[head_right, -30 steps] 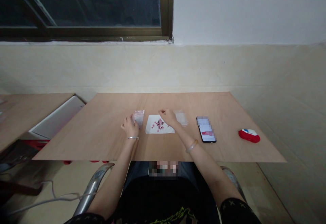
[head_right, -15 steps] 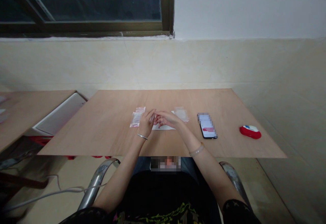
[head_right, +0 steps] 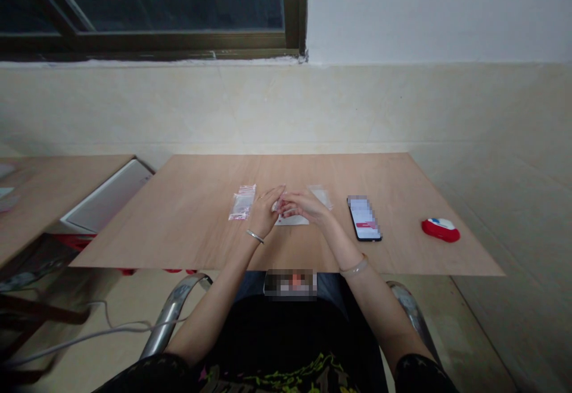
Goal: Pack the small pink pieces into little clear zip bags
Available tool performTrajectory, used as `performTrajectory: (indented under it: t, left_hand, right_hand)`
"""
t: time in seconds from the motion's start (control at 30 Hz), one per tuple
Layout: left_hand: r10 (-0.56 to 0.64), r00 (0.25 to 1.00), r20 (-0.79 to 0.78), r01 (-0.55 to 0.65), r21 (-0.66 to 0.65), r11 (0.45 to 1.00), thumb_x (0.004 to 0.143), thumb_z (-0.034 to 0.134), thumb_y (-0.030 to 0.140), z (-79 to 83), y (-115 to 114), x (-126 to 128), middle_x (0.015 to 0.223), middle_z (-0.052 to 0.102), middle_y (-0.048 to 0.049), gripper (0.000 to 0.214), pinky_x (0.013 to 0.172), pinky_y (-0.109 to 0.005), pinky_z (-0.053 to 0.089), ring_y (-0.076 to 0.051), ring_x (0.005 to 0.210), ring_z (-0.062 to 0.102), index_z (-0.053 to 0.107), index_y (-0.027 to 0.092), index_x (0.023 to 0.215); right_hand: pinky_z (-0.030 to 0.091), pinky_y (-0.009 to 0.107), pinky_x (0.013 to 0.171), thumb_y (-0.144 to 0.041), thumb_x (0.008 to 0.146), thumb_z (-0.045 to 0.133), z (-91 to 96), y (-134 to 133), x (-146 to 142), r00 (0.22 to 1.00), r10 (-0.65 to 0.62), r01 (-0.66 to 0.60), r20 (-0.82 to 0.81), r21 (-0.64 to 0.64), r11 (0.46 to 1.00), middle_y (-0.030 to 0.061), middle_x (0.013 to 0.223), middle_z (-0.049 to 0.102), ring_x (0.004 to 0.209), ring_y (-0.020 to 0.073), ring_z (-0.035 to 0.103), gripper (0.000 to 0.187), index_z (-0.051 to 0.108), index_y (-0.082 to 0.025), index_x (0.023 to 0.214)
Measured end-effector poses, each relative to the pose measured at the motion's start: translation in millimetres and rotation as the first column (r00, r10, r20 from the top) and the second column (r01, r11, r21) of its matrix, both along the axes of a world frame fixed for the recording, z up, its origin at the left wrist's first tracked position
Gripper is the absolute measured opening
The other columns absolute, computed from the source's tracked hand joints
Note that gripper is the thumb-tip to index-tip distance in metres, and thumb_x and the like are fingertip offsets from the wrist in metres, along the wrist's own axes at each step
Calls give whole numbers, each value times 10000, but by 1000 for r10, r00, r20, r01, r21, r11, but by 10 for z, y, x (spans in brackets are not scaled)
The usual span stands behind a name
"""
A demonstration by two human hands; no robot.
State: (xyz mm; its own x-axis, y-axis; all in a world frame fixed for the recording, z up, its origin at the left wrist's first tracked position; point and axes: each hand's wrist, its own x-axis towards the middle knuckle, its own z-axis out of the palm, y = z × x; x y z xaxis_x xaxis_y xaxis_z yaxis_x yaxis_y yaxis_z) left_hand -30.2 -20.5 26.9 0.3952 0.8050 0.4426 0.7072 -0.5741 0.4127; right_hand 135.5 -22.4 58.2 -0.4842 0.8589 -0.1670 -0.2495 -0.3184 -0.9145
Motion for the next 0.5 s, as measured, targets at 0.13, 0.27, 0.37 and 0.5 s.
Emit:
performTrajectory:
  t: [0.13, 0.27, 0.37, 0.5]
  left_hand:
    - [-85, 988, 131, 81, 38, 996, 813, 567, 173, 91, -69, 51, 1347, 554, -97, 494, 1046, -401, 410, -216, 1238, 512, 518, 189, 1305]
    - [-124, 959, 256, 110, 68, 992, 759, 594, 156, 125, -164, 100, 1230, 637, -98, 490, 1000, -405, 455, -222, 1127, 595, 567, 188, 1248]
    - [-108, 916, 386, 90, 64, 994, 744, 601, 148, 124, -227, 133, 1216, 647, -94, 489, 967, -388, 482, -215, 1097, 612, 584, 189, 1231]
    - [-34, 828, 559, 52, -17, 999, 787, 615, 211, 154, -276, 165, 1071, 709, -83, 313, 897, -357, 513, -202, 994, 652, 675, 176, 1092]
  right_hand:
    - [507, 218, 574, -225, 762, 695, -83, 79, 91, 994, -108, 108, -28, -12, 994, 38, 687, 702, 611, 115, 635, 90, 681, -139, 785]
    - [504, 200, 556, -270, 719, 747, -123, 103, 162, 996, -82, 82, -38, 11, 997, 38, 703, 709, 619, 112, 645, 160, 691, -134, 782]
    - [489, 185, 531, -279, 701, 764, -97, 94, 171, 994, -94, 95, -61, 25, 995, 17, 672, 696, 589, 97, 634, 166, 692, -143, 766]
    - [470, 189, 503, -293, 717, 749, -34, 63, 155, 994, -86, 89, -64, 48, 995, 14, 654, 688, 567, 95, 620, 156, 687, -151, 738]
